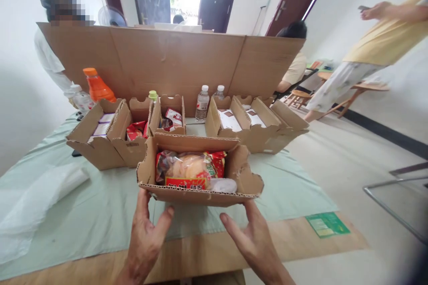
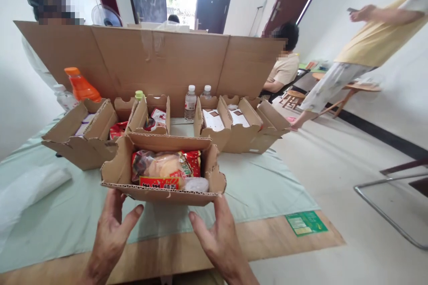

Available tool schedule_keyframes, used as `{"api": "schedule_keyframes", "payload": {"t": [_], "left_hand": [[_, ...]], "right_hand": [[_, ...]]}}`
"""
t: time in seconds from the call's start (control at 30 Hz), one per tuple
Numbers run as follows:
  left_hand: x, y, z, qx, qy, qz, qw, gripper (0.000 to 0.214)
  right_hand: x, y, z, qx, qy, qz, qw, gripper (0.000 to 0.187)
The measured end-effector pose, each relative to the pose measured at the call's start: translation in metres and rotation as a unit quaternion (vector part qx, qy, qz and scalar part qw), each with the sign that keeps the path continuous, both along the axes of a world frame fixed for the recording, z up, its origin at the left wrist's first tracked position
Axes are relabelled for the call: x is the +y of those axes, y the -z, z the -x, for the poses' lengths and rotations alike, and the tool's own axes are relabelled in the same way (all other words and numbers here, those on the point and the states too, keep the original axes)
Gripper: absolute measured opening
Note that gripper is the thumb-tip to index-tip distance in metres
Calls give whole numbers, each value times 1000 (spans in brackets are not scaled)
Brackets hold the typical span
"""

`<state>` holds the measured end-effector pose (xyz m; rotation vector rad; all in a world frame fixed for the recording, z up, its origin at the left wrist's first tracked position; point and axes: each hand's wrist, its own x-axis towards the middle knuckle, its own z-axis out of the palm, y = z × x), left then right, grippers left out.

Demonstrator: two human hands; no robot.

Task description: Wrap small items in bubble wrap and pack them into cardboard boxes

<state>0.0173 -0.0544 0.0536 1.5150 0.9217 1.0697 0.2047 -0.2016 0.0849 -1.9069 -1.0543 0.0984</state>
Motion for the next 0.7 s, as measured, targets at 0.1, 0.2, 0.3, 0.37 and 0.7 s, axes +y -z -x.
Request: {"api": "schedule_keyframes", "payload": {"t": [0.1,0.2,0.3,0.37,0.7], "left_hand": [[3,2,7,-1,-5,-2,1000,64],[0,6,5,-2,4,11,1000,64],[-2,8,3,1,-4,11,1000,63],[-1,6,5,0,-8,7,1000,62],[-7,3,13,14,-11,-18,1000,66]], "right_hand": [[9,-5,2,-5,-11,-23,1000,33],[7,-5,-3,-28,1,-26,999,31],[2,1,-4,-37,8,-21,999,29],[2,7,0,-35,10,-22,999,27],[-3,10,7,8,13,3,1000,28]]}}
